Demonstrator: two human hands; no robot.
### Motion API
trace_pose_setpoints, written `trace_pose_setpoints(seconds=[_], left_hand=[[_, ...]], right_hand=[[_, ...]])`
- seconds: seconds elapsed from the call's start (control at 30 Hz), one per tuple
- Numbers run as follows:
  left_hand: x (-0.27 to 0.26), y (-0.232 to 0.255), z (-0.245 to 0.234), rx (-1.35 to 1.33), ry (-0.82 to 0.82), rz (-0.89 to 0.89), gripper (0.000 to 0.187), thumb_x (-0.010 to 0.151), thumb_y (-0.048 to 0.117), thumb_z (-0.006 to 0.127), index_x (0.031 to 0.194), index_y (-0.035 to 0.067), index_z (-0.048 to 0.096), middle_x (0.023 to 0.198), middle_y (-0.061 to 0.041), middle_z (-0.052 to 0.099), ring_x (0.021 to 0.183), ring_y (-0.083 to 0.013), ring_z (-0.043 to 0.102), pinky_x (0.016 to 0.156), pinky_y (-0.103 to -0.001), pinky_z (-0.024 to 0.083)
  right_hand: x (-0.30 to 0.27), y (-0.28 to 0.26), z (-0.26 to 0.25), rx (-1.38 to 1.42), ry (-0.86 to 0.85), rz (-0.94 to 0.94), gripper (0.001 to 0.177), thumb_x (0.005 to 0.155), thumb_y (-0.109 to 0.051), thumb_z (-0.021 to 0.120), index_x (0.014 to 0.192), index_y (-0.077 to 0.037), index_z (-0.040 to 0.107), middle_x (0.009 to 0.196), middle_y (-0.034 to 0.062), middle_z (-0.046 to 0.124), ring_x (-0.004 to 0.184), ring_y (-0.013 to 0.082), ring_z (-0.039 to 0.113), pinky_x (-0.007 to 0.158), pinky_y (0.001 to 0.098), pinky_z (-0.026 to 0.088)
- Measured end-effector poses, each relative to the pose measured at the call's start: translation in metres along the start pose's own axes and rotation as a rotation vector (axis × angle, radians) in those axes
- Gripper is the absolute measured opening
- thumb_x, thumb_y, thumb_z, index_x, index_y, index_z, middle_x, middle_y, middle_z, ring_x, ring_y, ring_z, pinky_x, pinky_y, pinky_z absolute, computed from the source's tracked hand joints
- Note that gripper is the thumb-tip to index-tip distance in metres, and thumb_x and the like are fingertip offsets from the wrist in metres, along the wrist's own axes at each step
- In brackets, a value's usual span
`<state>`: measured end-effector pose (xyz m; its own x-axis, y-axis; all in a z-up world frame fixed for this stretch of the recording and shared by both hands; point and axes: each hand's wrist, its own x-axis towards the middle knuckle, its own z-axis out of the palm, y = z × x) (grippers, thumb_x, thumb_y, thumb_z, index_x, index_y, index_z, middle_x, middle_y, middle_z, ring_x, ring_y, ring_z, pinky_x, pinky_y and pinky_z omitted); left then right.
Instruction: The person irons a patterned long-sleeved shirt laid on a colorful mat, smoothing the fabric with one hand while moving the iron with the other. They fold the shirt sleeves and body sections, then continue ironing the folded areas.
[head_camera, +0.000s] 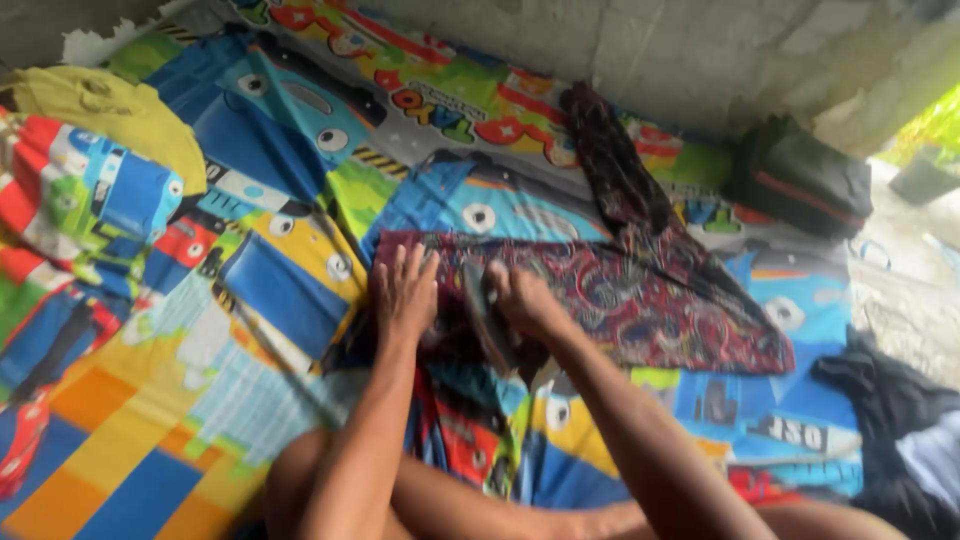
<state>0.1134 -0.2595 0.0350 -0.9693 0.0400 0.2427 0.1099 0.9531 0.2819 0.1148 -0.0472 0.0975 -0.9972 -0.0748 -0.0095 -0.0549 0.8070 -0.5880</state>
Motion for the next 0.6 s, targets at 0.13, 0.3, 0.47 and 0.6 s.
trace_pose_setpoints(seconds=[0.13,0.3,0.47,0.6], left_hand=[[0.029,-0.001,0.032,0.004,0.011,0.085,0.052,0.100,0.024,0.052,0.151,0.015,0.049,0.160,-0.007,0.043,0.153,-0.0304,0.031,0.121,-0.062,0.030],[0.041,-0.019,0.078,0.061,0.051,0.056,0.058,0.100,0.036,0.052,0.153,0.013,0.045,0.163,-0.005,0.040,0.154,-0.0270,0.029,0.124,-0.057,0.023],[0.041,-0.017,0.077,0.121,0.107,0.060,0.060,0.099,0.034,0.056,0.154,0.015,0.043,0.164,-0.004,0.038,0.153,-0.0258,0.030,0.125,-0.053,0.022],[0.051,-0.018,0.087,0.065,0.182,0.025,0.060,0.093,0.037,0.056,0.149,0.019,0.050,0.162,-0.002,0.043,0.151,-0.0229,0.034,0.124,-0.053,0.023]], right_hand=[[0.031,0.043,0.062,-0.043,0.044,-0.100,0.051,0.105,-0.051,0.045,0.090,-0.004,0.059,0.080,0.0343,0.069,0.087,0.0509,0.071,0.078,0.0633,0.057],[0.041,-0.015,0.033,-0.130,-0.185,0.120,0.060,0.102,-0.066,0.034,0.104,-0.011,0.058,0.095,0.0280,0.073,0.101,0.0454,0.071,0.086,0.0590,0.058],[0.072,-0.029,0.026,-0.087,-0.199,0.223,0.067,0.103,-0.067,0.027,0.112,-0.009,0.058,0.105,0.0317,0.072,0.106,0.0485,0.070,0.091,0.0617,0.055],[0.084,-0.005,0.026,-0.063,-0.150,0.236,0.068,0.104,-0.065,0.028,0.111,-0.004,0.058,0.104,0.0356,0.070,0.107,0.0529,0.068,0.091,0.0623,0.055]])
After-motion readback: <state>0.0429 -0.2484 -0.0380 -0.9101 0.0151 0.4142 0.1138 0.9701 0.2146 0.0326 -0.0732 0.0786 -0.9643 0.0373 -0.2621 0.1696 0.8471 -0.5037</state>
